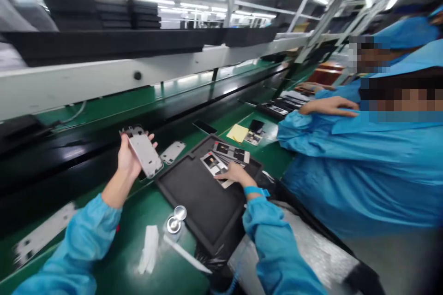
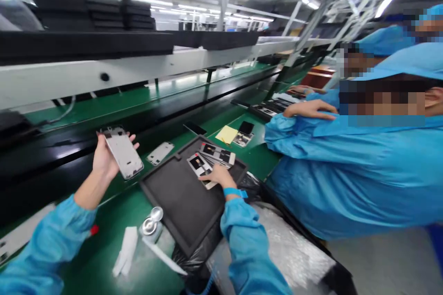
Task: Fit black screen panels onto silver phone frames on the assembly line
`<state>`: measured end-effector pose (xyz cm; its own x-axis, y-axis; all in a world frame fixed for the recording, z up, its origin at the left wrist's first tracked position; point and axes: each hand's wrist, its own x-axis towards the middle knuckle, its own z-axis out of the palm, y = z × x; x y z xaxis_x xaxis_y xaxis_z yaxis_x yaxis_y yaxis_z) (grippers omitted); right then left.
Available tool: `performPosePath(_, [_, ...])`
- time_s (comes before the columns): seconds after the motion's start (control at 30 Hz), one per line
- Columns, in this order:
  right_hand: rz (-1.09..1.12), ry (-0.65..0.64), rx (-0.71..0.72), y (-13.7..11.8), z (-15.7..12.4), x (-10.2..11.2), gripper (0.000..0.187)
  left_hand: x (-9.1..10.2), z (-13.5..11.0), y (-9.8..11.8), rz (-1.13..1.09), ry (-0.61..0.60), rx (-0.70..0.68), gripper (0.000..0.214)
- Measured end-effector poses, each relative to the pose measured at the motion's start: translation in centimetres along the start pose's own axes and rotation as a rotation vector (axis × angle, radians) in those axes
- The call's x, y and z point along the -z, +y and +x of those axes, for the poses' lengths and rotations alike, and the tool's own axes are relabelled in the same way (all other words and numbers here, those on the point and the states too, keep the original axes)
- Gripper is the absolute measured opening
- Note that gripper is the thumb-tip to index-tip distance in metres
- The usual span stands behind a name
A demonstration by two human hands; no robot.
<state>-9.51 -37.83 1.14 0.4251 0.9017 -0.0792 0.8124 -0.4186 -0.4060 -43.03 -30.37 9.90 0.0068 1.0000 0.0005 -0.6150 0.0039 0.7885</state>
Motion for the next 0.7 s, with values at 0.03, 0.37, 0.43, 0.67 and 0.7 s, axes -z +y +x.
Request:
performPosePath(0.03, [0.030,0.003,0.028,-0.6,-0.5,0.4,0.034,2.0,-2.4,1.2,-0.048,0.043,0.066,0.068])
performPosePath(0.37, [0.631,0.119,0.436,-10.2,-15.2,0.8,0.052,11.3,-19.5,6.5,-0.190,-0.328,0.491,0.087])
performPosePath(0.43, [0.808,0.008,0.531,-14.0,-20.3,-1.9,0.057,11.6,-21.1,6.6,-0.208,-0.462,0.513,0.093])
performPosePath(0.67, [1.255,-0.152,0.542,-23.2,-27.4,-8.1,0.068,14.7,-22.4,6.0,0.095,-0.408,0.234,0.089])
performPosePath(0.7, [1.237,-0.106,0.573,-23.8,-27.3,-7.9,0.067,15.2,-22.3,6.0,0.173,-0.401,0.139,0.087])
